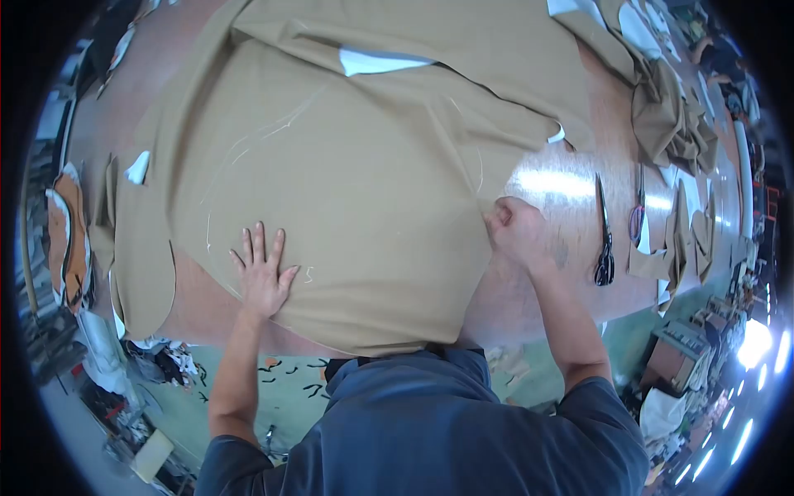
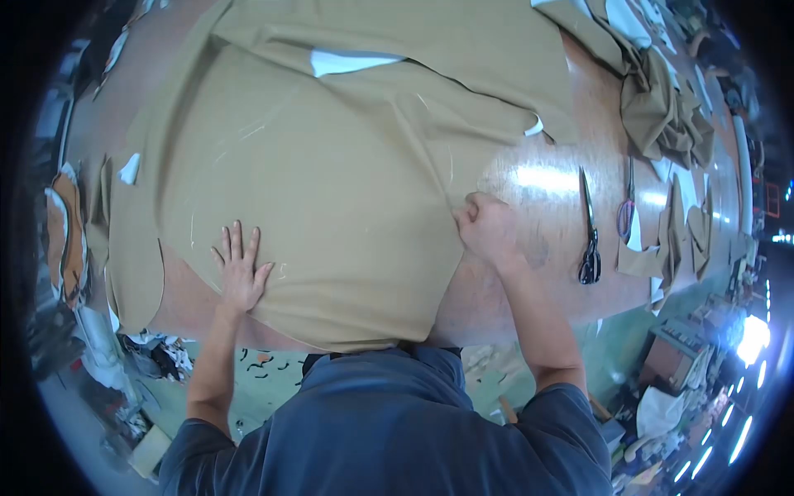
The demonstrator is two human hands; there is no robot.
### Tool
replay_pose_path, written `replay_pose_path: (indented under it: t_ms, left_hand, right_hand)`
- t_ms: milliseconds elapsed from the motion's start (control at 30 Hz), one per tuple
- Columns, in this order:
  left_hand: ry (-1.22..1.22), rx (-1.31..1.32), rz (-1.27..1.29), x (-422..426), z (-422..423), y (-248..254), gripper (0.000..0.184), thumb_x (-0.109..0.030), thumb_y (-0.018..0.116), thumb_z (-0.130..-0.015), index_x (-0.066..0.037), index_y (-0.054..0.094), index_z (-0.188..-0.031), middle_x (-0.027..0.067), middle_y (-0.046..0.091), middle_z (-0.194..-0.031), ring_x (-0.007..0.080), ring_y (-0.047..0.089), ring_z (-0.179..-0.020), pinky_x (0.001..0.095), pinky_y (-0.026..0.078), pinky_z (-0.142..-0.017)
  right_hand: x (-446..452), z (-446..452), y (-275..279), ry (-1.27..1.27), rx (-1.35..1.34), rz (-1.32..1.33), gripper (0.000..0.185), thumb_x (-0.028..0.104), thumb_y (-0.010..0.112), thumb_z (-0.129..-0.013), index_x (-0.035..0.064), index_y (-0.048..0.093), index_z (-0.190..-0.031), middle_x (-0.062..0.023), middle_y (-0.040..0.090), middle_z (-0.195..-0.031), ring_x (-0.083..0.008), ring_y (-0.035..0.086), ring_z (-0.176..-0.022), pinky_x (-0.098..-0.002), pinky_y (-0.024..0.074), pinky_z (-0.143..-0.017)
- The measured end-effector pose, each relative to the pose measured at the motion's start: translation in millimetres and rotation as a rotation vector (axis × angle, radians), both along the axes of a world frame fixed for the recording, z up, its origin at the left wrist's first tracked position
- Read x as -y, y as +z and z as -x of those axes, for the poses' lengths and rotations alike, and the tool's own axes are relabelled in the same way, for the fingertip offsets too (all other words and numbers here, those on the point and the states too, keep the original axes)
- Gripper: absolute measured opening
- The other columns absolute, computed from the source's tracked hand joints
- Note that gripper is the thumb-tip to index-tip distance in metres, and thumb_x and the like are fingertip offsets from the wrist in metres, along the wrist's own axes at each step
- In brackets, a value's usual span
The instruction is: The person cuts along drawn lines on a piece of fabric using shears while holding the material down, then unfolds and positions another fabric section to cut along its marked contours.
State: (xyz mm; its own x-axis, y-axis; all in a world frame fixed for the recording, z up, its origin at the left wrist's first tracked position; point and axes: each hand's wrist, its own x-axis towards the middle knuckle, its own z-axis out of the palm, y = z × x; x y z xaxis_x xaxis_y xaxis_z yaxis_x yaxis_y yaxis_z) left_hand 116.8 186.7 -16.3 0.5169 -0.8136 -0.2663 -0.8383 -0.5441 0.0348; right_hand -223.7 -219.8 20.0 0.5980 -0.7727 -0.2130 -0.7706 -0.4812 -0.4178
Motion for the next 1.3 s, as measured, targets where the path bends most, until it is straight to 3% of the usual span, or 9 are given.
replay_pose_path:
  t_ms: [133,333,533,633,800,900,1100,1233,1300]
  left_hand:
    - [-0.064,-0.042,-0.064,-12.3,-37.9,20.3,0.084,-0.063,0.057,-0.100,-0.027,0.032,-0.171,0.0150,0.009,-0.181,0.0475,0.007,-0.165,0.0806,0.011,-0.122]
    - [0.151,-0.104,-0.195,-43.3,-31.9,52.2,0.078,-0.060,0.060,-0.099,-0.037,0.034,-0.169,0.0129,0.010,-0.182,0.0463,0.007,-0.165,0.0811,0.013,-0.122]
    - [0.287,-0.059,-0.100,-51.9,10.8,53.5,0.074,-0.042,0.067,-0.101,-0.035,0.036,-0.168,0.0144,0.016,-0.180,0.0448,0.014,-0.164,0.0817,0.017,-0.121]
    - [0.401,0.026,0.122,-60.7,36.8,41.6,0.072,-0.036,0.065,-0.102,-0.030,0.037,-0.168,0.0154,0.018,-0.180,0.0444,0.016,-0.164,0.0820,0.017,-0.121]
    - [0.340,-0.106,0.008,-80.4,120.4,36.7,0.088,-0.056,0.069,-0.095,-0.020,0.037,-0.168,0.0161,0.023,-0.178,0.0434,0.019,-0.164,0.0819,0.011,-0.121]
    - [0.497,-0.010,0.111,-112.5,129.2,16.3,0.085,-0.054,0.069,-0.095,-0.017,0.040,-0.166,0.0161,0.026,-0.177,0.0436,0.020,-0.163,0.0820,0.012,-0.121]
    - [0.403,0.065,0.195,-92.6,114.8,26.0,0.083,-0.053,0.072,-0.094,-0.013,0.047,-0.162,0.0183,0.033,-0.173,0.0449,0.025,-0.161,0.0819,0.017,-0.119]
    - [0.231,-0.007,0.089,-55.2,129.3,50.9,0.110,-0.074,0.077,-0.078,-0.023,0.039,-0.167,0.0185,0.024,-0.177,0.0471,0.015,-0.163,0.0818,0.017,-0.120]
    - [0.207,-0.102,0.038,-53.4,132.5,37.4,0.116,-0.077,0.077,-0.075,-0.026,0.034,-0.169,0.0180,0.020,-0.178,0.0473,0.012,-0.164,0.0826,0.017,-0.120]
  right_hand:
    - [10.3,-41.7,7.6,0.287,0.219,0.268,0.055,0.029,0.074,-0.095,0.0095,0.061,-0.145,-0.0195,0.065,-0.143,-0.0379,0.062,-0.129,-0.0518,0.0515,-0.106]
    - [2.0,-16.5,-12.3,0.352,-0.203,0.257,0.072,0.048,0.064,-0.100,0.0133,0.045,-0.161,-0.0134,0.030,-0.174,-0.0381,0.031,-0.159,-0.0710,0.0344,-0.117]
    - [-16.2,7.8,16.4,0.370,-0.435,0.181,0.081,0.050,0.066,-0.098,0.0153,0.039,-0.166,-0.0153,0.033,-0.173,-0.0371,0.034,-0.157,-0.0661,0.0351,-0.119]
    - [-15.4,17.9,7.3,0.294,-0.168,0.383,0.084,0.050,0.067,-0.097,0.0161,0.036,-0.167,-0.0154,0.035,-0.172,-0.0368,0.036,-0.156,-0.0648,0.0346,-0.120]
    - [-11.5,29.2,0.3,0.376,-0.321,0.270,0.081,0.049,0.066,-0.099,0.0207,0.035,-0.168,-0.0142,0.032,-0.174,-0.0377,0.029,-0.161,-0.0685,0.0303,-0.122]
    - [22.2,36.0,-45.6,0.335,-0.243,0.298,0.078,0.048,0.062,-0.101,0.0233,0.034,-0.169,-0.0112,0.025,-0.178,-0.0364,0.022,-0.164,-0.0709,0.0256,-0.125]
    - [46.0,-22.5,-6.4,0.339,-0.365,0.386,0.072,0.042,0.064,-0.100,0.0170,0.043,-0.164,-0.0135,0.034,-0.174,-0.0364,0.036,-0.158,-0.0679,0.0308,-0.123]
    - [0.0,-18.1,-0.9,0.461,-0.012,0.310,0.071,0.043,0.065,-0.100,0.0133,0.046,-0.161,-0.0136,0.036,-0.173,-0.0368,0.039,-0.156,-0.0660,0.0334,-0.121]
    - [-39.8,-1.0,-5.0,0.560,-0.069,0.289,0.070,0.043,0.065,-0.100,0.0131,0.046,-0.161,-0.0151,0.036,-0.172,-0.0370,0.039,-0.155,-0.0655,0.0338,-0.121]
